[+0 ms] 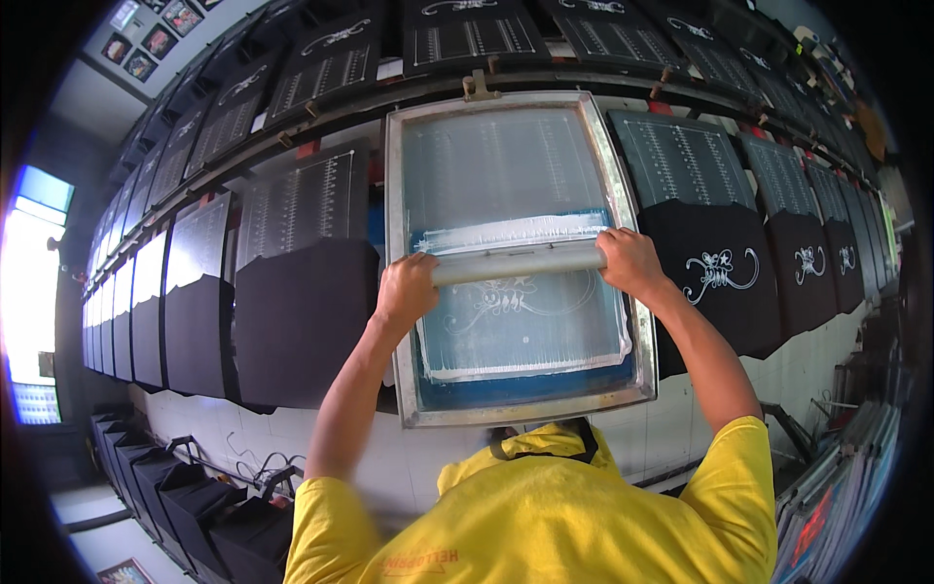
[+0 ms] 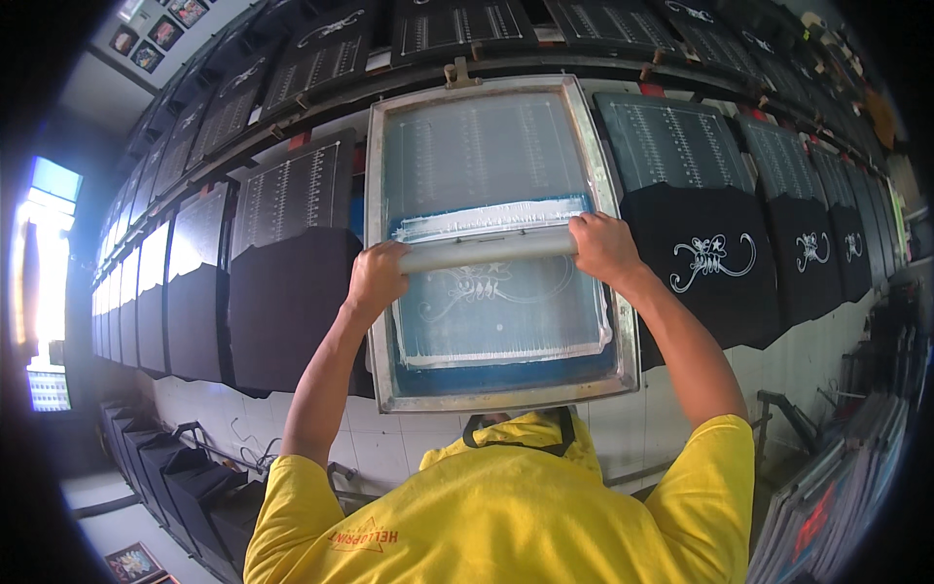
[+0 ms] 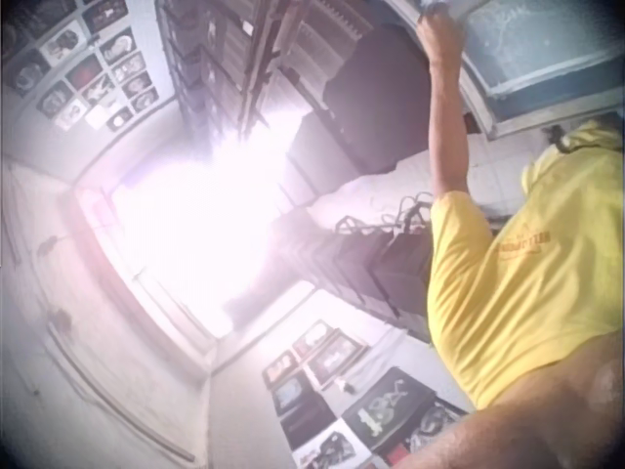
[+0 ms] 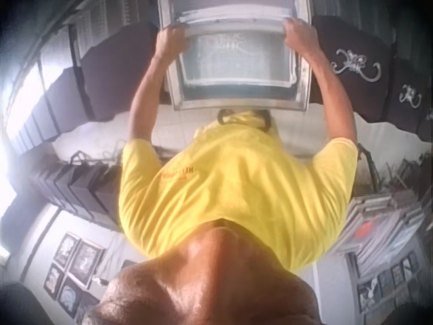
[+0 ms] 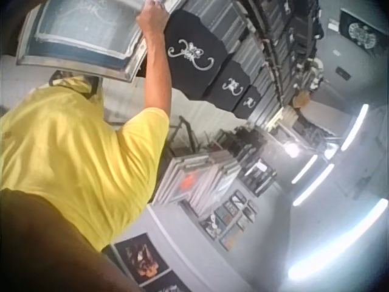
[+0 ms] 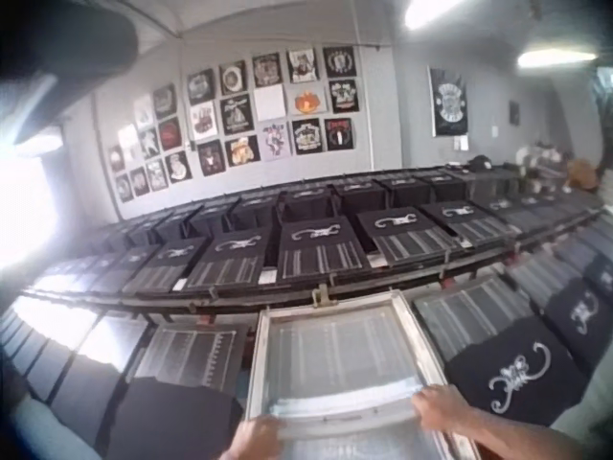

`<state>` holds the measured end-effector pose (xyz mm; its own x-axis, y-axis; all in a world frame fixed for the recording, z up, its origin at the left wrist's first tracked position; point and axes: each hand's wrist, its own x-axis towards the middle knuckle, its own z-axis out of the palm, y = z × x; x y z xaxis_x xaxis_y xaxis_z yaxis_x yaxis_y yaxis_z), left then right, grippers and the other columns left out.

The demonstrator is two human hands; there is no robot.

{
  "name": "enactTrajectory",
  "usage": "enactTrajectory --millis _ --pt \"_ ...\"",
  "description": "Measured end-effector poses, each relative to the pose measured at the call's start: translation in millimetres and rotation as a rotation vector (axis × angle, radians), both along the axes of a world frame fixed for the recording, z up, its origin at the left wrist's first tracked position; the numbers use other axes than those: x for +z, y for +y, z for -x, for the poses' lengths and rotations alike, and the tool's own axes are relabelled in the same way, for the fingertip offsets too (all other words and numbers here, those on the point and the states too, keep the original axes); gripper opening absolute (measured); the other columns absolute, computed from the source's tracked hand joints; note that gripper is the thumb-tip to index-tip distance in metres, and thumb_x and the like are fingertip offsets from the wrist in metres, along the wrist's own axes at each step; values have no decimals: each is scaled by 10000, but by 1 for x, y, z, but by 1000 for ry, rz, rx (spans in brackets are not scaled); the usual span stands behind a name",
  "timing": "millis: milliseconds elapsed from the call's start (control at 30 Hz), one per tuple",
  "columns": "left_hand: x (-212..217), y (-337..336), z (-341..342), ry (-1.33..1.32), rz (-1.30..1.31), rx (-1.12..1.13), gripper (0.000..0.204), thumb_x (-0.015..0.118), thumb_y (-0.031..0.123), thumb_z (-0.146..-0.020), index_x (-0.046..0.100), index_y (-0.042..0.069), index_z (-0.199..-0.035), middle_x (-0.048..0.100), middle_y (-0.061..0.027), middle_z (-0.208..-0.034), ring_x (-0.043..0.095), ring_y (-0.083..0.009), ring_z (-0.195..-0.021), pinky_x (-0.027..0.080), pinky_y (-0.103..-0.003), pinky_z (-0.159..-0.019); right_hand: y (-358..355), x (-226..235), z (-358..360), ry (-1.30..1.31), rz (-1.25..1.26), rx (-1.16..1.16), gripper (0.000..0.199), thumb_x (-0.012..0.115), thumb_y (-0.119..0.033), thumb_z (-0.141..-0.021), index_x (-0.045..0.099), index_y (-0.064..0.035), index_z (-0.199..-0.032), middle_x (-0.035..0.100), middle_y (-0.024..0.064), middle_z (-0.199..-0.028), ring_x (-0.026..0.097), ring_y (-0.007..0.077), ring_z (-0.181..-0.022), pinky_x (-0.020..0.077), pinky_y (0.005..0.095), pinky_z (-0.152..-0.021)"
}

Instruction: The person performs screen printing on a series of black shirts by lowering a mesh frame onto each garment and spreading white ink across the screen with a squeegee. They lift the frame after each pass and move to the next printing station in the row.

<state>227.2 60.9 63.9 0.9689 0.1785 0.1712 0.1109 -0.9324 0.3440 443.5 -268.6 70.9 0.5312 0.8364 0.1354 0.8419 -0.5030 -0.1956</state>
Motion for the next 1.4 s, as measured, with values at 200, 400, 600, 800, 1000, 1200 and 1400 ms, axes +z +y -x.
enactTrajectory --millis 200,400,600,800,1000,1200,1400 --pt "22 2 -12 133 -33 49 309 636 -15 -703 726 5 -997 719 -208 -993 704 -384 -905 569 -445 -854 7 15 -8 27 12 0 102 640 -28 -733 640 -19 -834 688 161 -864 682 361 -875 561 476 -762" --pt "40 -20 28 15 -31 49 295 640 -31 -709 726 -2 -989 722 -210 -973 711 -371 -902 577 -429 -850 -18 29 35 25 -36 -27 144 627 -31 -759 657 -32 -900 697 140 -949 673 340 -954 558 458 -813" --pt "20 -73 113 0 -16 17 356 633 -42 -706 666 29 -1054 706 -153 -1025 702 -334 -932 593 -424 -792 -77 3 113 38 -90 -16 241 641 0 -732 633 -41 -969 684 104 -1044 653 313 -1019 561 432 -821" --pt "1 -104 159 -11 -20 28 419 638 -29 -682 649 17 -1098 686 -131 -1106 678 -304 -1065 589 -390 -849 -100 0 159 22 -136 -12 270 639 38 -694 611 -29 -954 661 100 -1015 647 303 -974 564 416 -806" --pt "-14 -96 153 -37 -93 -7 434 630 -30 -682 643 9 -1114 679 -110 -1150 676 -276 -1093 591 -370 -858 -95 -9 153 -21 -78 -23 261 643 46 -673 594 -32 -917 649 98 -1008 652 300 -932 570 401 -786" --pt "-15 -62 110 -63 -82 -31 405 638 -18 -676 655 9 -1080 693 -121 -1109 690 -279 -1059 598 -373 -855 -66 -18 112 -50 -80 -15 219 633 32 -677 604 -22 -887 664 110 -985 659 308 -913 577 398 -773" --pt "-14 -16 43 -46 -45 12 421 703 0 -636 694 37 -1056 717 -126 -1022 709 -314 -954 596 -395 -825 -20 -13 41 -37 -65 1 179 651 2 -658 588 -25 -823 662 121 -871 666 336 -845 576 431 -721"
